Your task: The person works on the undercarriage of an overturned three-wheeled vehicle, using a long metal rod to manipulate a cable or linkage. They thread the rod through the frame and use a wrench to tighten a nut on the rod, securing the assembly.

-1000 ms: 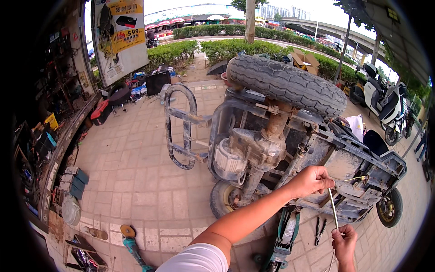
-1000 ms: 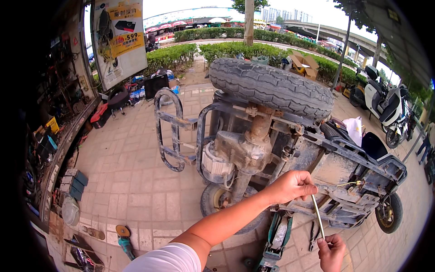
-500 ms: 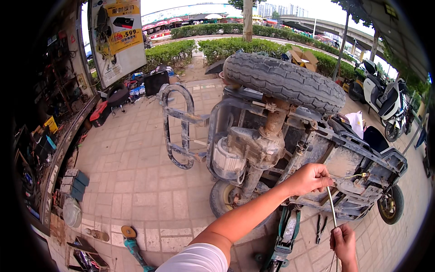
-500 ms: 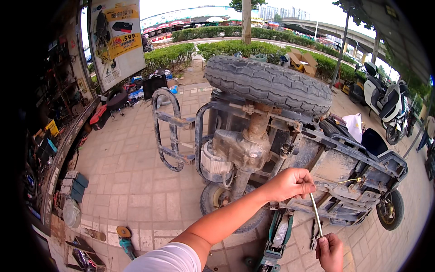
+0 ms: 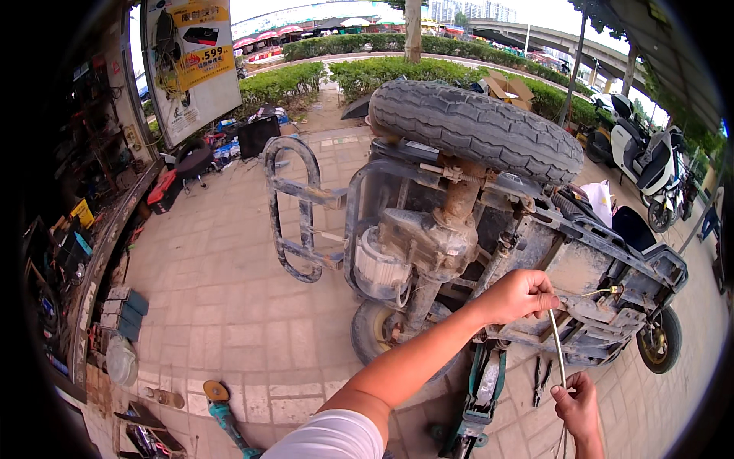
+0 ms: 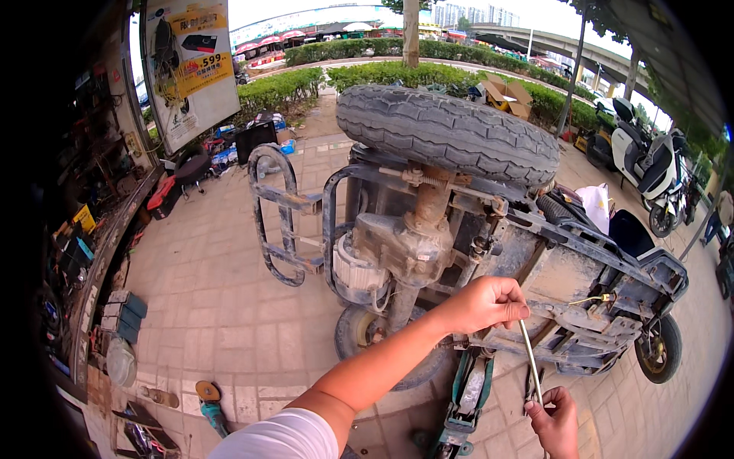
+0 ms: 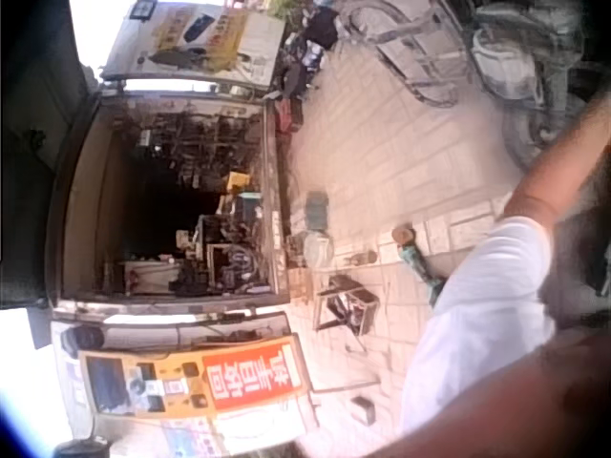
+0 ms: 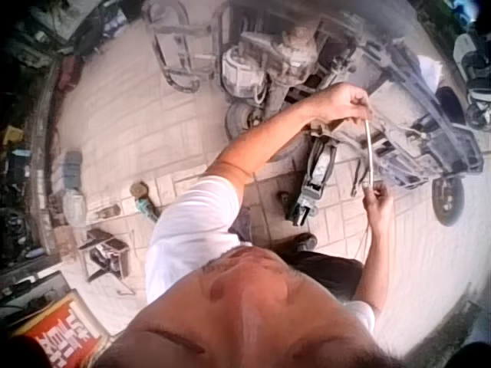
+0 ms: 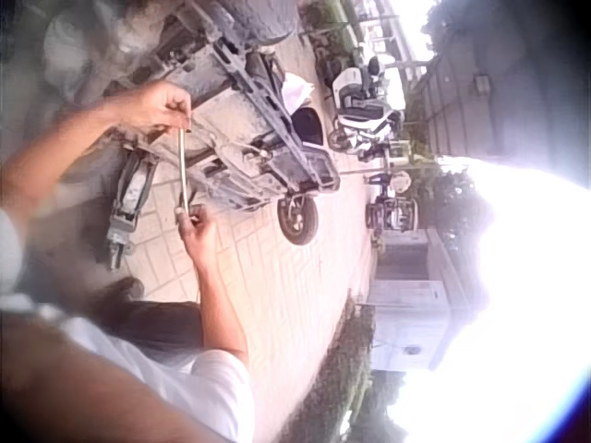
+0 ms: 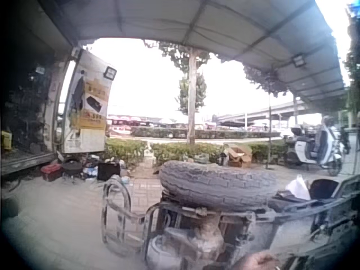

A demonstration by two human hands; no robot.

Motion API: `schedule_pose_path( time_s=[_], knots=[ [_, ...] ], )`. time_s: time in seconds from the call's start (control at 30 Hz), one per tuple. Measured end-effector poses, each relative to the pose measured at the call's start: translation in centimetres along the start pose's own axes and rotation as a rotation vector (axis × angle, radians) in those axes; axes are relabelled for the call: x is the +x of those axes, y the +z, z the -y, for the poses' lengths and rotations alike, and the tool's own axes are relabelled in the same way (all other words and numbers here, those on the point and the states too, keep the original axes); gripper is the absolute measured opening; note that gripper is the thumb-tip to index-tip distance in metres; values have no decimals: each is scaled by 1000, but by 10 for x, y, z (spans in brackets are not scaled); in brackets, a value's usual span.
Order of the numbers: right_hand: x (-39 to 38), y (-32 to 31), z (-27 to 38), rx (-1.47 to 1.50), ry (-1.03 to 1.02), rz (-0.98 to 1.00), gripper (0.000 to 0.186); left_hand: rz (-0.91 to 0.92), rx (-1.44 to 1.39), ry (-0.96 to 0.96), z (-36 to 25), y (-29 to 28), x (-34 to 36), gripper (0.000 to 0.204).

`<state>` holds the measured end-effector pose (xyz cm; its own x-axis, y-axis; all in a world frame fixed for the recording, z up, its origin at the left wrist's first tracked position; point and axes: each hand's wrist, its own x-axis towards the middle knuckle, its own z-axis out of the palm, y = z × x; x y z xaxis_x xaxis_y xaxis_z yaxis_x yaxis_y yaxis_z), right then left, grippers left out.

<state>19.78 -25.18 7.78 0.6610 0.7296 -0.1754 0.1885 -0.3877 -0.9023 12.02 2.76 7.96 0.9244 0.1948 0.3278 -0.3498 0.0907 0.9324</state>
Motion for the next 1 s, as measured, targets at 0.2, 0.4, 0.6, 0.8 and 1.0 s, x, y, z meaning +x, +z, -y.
schedule_pose_path(
  time_s=[0.2,0.4,0.6,0.8,1.0],
  knots=[
    [-4,-2,8,-17,133,37,28,-29,11,-14,4,-8,-3,14],
    [-8,-6,3,-198,-10,-21,35,-9,-130,80,9,-17,-7,18],
    [-12,-3,13,-93,-137,23,30,100,-200,147,11,-29,-10,20],
    [-11,-9,5,-209,-160,31,30,134,-197,128,6,-31,-13,21],
    [-13,-10,6,-189,-159,28,26,142,-178,95,-3,-28,-15,25]
  ],
)
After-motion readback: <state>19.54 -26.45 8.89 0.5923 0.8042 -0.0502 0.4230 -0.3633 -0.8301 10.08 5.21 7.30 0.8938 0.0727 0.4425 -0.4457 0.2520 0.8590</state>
